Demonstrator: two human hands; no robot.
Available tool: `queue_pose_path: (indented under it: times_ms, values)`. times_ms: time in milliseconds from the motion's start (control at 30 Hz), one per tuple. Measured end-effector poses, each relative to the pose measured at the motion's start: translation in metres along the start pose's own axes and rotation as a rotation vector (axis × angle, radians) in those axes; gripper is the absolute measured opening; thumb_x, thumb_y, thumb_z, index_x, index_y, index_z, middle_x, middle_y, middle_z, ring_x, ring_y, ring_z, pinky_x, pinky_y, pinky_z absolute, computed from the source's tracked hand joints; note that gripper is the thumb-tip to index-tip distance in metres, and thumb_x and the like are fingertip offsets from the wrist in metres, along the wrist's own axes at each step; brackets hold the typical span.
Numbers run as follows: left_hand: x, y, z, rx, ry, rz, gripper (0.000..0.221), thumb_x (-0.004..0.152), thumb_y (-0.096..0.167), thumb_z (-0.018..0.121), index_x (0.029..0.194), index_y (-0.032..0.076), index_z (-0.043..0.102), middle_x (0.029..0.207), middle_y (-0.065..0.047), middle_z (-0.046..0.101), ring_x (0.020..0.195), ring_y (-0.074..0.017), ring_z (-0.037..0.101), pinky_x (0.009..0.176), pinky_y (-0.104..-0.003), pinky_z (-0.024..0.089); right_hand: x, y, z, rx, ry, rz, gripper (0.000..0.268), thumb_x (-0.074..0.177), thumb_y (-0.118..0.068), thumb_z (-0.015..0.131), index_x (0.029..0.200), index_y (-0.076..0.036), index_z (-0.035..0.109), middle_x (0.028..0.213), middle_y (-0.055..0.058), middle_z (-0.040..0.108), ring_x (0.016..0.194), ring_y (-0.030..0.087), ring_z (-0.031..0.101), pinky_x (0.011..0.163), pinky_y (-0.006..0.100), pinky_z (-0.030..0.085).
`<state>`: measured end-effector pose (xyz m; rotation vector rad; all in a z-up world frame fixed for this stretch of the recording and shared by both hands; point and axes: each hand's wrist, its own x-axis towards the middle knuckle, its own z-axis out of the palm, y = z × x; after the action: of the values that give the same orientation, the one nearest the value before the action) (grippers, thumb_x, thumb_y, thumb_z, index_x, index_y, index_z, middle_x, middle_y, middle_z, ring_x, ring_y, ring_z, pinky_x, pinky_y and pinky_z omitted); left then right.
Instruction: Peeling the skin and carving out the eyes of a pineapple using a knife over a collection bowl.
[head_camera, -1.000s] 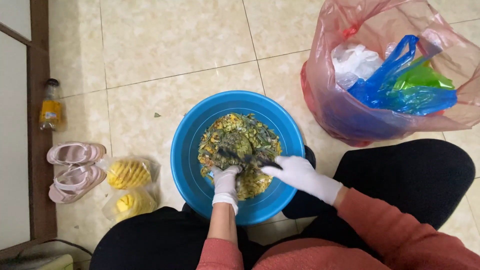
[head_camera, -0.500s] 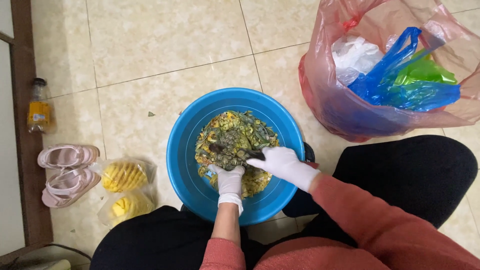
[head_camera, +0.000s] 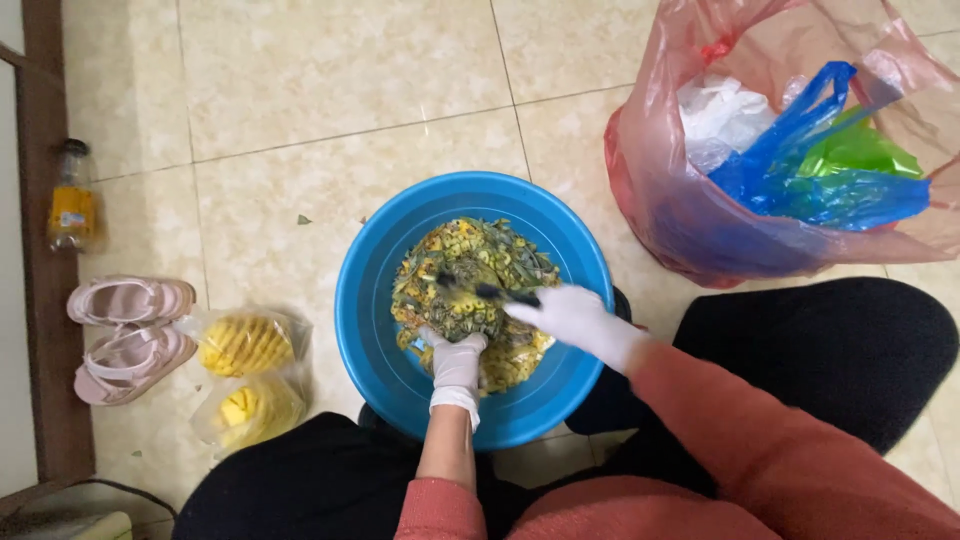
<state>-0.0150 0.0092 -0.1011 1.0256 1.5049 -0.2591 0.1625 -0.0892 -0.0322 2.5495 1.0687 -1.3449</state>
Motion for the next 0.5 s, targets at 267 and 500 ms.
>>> queue_pose_path:
  times_ms: [267, 500]
  values:
    - [-0.003, -0.011, -0.002, -0.167, -0.012, -0.025, 0.119, 0.079, 0.018, 0.08, 0.166, 0.029, -0.001, 0.132, -0.029, 0.057, 0.103, -0.0472, 0.07, 0.069, -0.053, 0.066, 0.042, -0.004, 0.001, 0.149, -0.093, -0.011, 0.095, 0.091, -0.083, 0.032, 0.113, 0.0, 0.073, 0.09, 0.021, 0.074, 0.1, 0.035, 0.073, 0.092, 0.048, 0.052]
    - [-0.033, 0.001, -0.009, -0.113, 0.01, -0.029, 0.111, 0.082, 0.015, 0.074, 0.166, 0.029, 0.004, 0.127, -0.027, 0.058, 0.089, -0.0416, 0.073, 0.055, -0.042, 0.067, 0.025, 0.002, 0.0, 0.093, -0.095, 0.078, 0.095, 0.088, -0.085, 0.035, 0.128, -0.006, 0.07, 0.128, 0.019, 0.071, 0.128, 0.035, 0.064, 0.102, 0.048, 0.051]
